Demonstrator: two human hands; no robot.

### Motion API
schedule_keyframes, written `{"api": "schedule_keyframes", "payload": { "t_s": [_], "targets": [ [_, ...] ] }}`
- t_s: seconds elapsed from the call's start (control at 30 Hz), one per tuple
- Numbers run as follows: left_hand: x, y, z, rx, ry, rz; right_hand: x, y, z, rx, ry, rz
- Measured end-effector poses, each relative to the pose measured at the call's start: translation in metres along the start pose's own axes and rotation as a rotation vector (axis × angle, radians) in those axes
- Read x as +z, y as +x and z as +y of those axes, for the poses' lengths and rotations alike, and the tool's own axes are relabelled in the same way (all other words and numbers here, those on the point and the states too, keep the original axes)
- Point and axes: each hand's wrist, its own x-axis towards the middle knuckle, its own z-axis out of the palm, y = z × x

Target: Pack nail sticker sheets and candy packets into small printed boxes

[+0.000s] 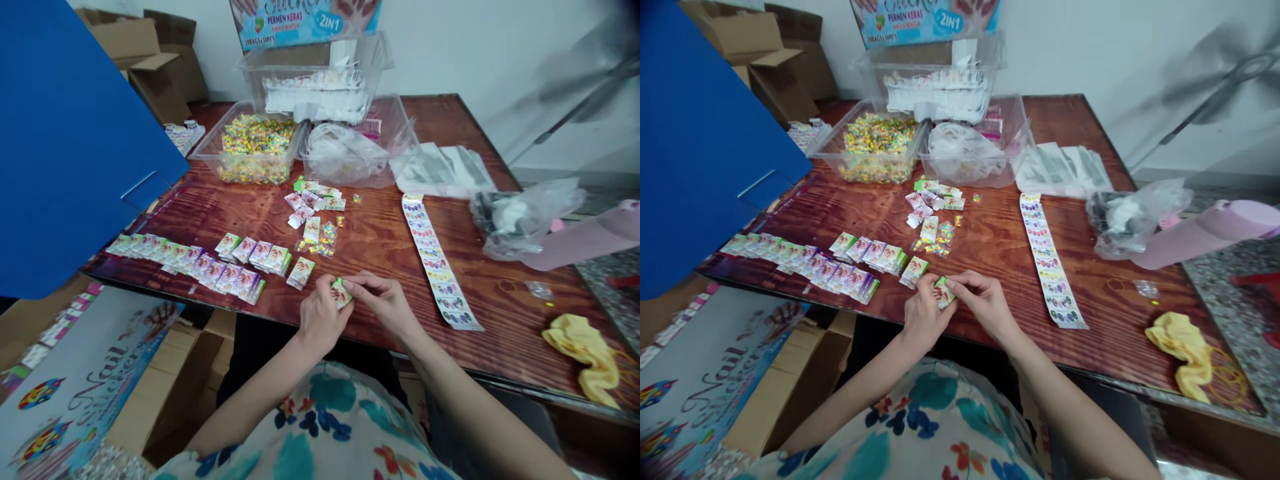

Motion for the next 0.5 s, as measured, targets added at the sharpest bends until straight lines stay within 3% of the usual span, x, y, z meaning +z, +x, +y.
{"api": "schedule_keyframes", "payload": {
  "t_s": [0.27,0.5],
  "targets": [
    [0.002,-0.001,0.002,0.033,0.025,-0.014,-0.008,0.002,-0.002,0.052,-0.044,-0.026],
    [0.003,-0.002,0.003,0.0,-0.007,-0.041,-0.015,0.004,0.0,-0.042,-0.142,-0.103]
  ]
}}
